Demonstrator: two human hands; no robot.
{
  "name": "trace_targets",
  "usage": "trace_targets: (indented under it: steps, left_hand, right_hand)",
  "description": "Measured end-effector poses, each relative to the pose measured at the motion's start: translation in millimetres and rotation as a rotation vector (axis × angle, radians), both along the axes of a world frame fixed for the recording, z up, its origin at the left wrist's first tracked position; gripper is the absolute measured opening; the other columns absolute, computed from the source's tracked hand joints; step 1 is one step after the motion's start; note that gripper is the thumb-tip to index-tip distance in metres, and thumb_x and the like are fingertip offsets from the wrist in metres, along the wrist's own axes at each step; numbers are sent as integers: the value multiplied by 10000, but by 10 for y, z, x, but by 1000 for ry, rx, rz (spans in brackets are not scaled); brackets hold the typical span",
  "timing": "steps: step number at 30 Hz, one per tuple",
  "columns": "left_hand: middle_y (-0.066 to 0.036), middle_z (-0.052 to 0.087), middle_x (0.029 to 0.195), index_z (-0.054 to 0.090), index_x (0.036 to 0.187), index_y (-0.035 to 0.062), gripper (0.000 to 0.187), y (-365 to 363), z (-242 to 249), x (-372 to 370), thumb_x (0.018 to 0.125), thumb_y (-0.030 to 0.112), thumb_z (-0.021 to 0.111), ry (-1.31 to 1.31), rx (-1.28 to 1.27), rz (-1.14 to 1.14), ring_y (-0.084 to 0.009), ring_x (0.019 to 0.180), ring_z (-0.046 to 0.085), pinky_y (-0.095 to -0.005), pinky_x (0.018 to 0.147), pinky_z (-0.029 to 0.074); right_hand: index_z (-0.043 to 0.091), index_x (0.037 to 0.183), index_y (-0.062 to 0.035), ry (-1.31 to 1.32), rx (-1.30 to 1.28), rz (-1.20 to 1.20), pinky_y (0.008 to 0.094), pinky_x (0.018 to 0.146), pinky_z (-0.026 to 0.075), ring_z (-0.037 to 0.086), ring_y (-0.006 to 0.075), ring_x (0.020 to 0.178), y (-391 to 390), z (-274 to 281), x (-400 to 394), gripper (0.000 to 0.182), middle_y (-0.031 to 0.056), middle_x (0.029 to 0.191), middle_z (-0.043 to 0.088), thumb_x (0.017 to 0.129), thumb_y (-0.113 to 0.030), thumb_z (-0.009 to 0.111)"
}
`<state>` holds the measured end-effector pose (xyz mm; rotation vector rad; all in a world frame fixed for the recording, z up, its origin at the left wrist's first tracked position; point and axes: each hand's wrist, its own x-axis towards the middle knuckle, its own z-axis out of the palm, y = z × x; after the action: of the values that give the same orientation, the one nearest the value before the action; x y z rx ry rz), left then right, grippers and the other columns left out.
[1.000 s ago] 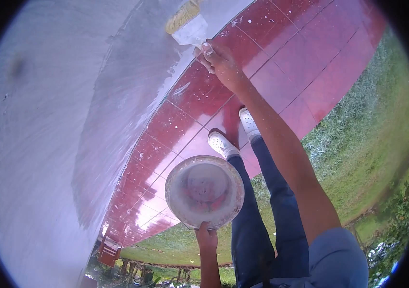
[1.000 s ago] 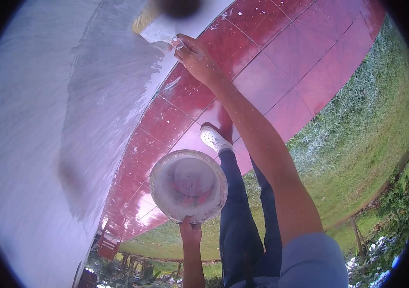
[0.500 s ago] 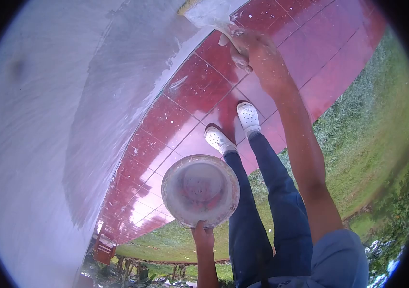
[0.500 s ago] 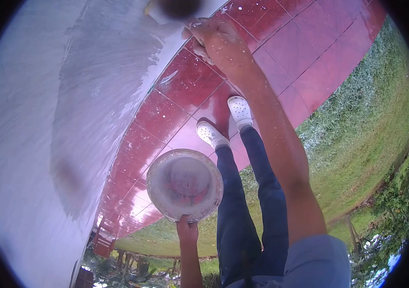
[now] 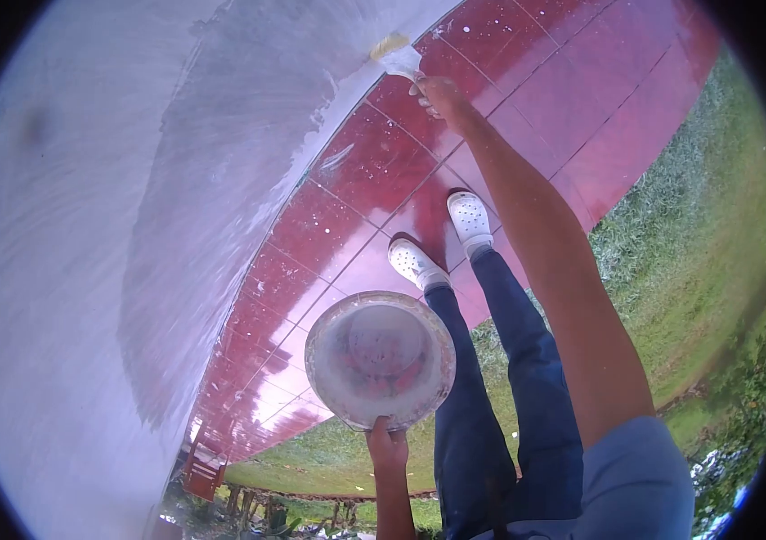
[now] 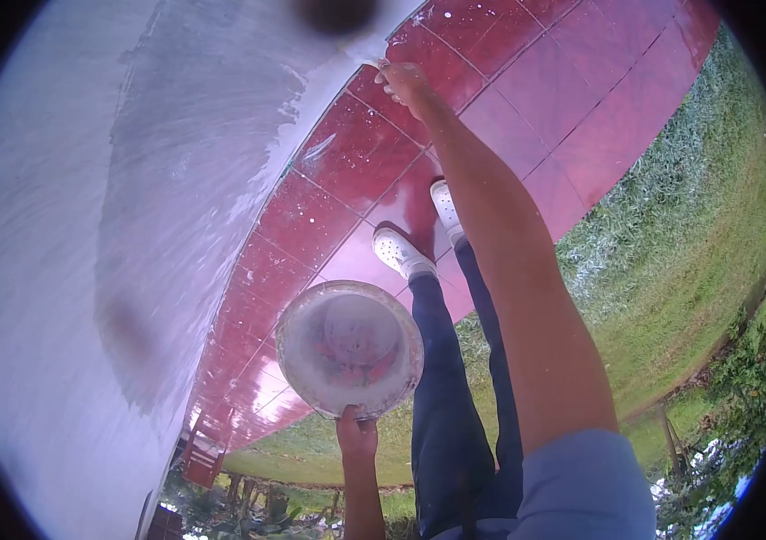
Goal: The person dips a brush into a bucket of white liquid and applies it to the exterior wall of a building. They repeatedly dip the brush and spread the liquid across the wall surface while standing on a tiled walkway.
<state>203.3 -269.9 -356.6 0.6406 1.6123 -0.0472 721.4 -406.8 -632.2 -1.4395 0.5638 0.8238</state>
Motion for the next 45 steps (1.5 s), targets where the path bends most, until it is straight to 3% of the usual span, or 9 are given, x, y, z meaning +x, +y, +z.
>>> trace_targets:
  steps: [12, 16, 19, 21, 25, 27, 37, 42, 45]
  left_hand:
    - [-119, 464, 1327, 370, 1387, 102, 669, -97, 2, -121, 750, -21, 533, 63, -11, 14, -324, 1228, 480, -544, 1009, 428]
    - [-122, 455, 1341, 365, 1391, 94, 673, -89, -63, -331, 749, -15, 536, 49, 96, -545, -326, 1241, 472, -545, 1016, 424]
    - [-123, 448, 1347, 362, 1392, 83, 679, -87, 8, -121, 743, -19, 534, 25, -65, 55, -329, 1243, 468, -547, 1020, 421]
    - [-123, 459, 1332, 369, 1385, 75, 663, -67, -123, -452, 749, -13, 529, 1, 111, -530, -329, 1241, 469, -547, 1015, 422]
    - [-120, 465, 1323, 375, 1382, 80, 653, -75, -91, -403, 753, -1, 534, 61, 112, -570, -326, 1238, 471, -545, 1011, 423]
    - [-119, 464, 1325, 378, 1383, 91, 655, -97, -4, -151, 755, 15, 545, 38, -19, -1, -320, 1235, 475, -540, 997, 433]
    - [-110, 465, 1312, 369, 1380, 100, 684, -128, 21, -101, 728, -5, 548, 13, -18, 39, -317, 1214, 489, -539, 988, 448]
    - [-118, 459, 1316, 366, 1383, 84, 674, -120, -35, -199, 738, -6, 536, 18, -49, 35, -322, 1229, 478, -537, 994, 444]
    - [-123, 459, 1320, 373, 1376, 68, 655, -135, -31, -162, 744, -12, 525, 43, -67, 6, -321, 1236, 473, -526, 997, 441]
  right_hand:
    - [585, 839, -60, -464, 71, -65, 211, 487, 257, 299, 42, 505, -28, 2782, -98, 331, -39, 613, 392, 956, -349, 475]
    - [572, 881, -59, -590, 386, -131, 206, 473, 245, 302, 49, 498, 228, 1898, 11, 336, -35, 605, 387, 971, -355, 441]
    - [577, 899, -53, -403, 580, -135, 212, 433, 241, 314, 54, 482, 462, 624, 87, 367, -29, 603, 405, 981, -381, 435]
    - [585, 898, -47, -255, 417, -117, 218, 425, 249, 321, 56, 475, 288, 227, 141, 370, -25, 603, 412, 977, -383, 450]
    - [639, 896, 2, -101, -76, -110, 259, 512, 365, 428, 96, 571, 57, 264, 73, 374, 25, 708, 541, 932, -357, 541]
    - [647, 887, 6, -128, -93, -94, 265, 512, 371, 442, 104, 565, 18, 443, 179, 369, 37, 720, 567, 913, -350, 553]
    - [612, 856, -42, -542, 189, -197, 213, 453, 250, 333, 48, 533, -34, 2495, -42, 379, -19, 616, 416, 987, -364, 460]
    - [590, 855, -51, -471, 469, -97, 213, 465, 261, 338, 60, 541, 381, 1220, 80, 400, -31, 608, 390, 1017, -373, 415]
    - [647, 912, -26, -170, 231, -37, 226, 508, 343, 396, 92, 538, 371, 312, -162, 417, -7, 615, 450, 996, -383, 449]
